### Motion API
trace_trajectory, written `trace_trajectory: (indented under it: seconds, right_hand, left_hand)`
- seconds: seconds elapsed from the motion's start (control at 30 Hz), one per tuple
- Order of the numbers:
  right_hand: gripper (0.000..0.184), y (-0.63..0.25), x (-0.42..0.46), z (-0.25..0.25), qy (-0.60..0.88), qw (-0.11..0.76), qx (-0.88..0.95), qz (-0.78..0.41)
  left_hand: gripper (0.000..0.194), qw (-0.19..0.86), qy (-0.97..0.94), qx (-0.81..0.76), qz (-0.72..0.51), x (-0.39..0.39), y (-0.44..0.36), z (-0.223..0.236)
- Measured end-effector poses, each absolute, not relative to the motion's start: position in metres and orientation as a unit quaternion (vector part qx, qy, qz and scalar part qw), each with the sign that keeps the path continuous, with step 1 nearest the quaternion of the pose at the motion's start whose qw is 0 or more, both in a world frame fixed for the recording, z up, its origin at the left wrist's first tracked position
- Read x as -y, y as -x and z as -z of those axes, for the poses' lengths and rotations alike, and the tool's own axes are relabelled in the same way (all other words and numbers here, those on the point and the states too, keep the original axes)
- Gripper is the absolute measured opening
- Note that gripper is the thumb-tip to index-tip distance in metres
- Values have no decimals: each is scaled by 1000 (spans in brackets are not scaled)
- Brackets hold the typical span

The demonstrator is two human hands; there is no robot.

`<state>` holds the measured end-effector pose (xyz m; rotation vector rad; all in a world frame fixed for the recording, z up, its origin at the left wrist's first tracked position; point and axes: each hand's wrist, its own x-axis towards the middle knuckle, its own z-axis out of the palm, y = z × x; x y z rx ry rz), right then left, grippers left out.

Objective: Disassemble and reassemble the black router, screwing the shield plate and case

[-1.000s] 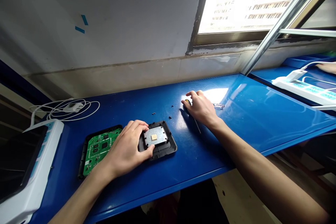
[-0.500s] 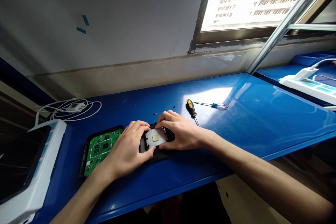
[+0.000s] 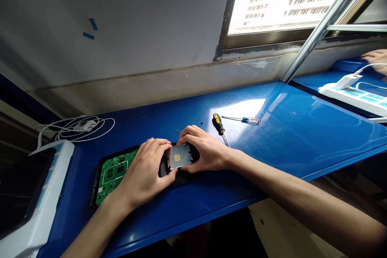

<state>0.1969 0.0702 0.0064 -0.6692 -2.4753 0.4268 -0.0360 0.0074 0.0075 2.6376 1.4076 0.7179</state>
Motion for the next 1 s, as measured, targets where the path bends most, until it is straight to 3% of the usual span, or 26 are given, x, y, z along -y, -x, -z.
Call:
trace_trajectory:
  seconds: [0.53,0.8,1.0]
  right_hand:
    - [49,-200,-69,-10,171,419,892,-8]
    - [50,-204,-65,-17,168,414,894,17]
    - [62,-204,-66,-18,191,373,908,-17]
  left_hand:
    - [41,-158,-883,-382,-222,-12,32,-40]
    - [35,-119,-906,-306,-267,-29,41,-42]
    - [41,-116,-895,-311,-298,-26,47,-38]
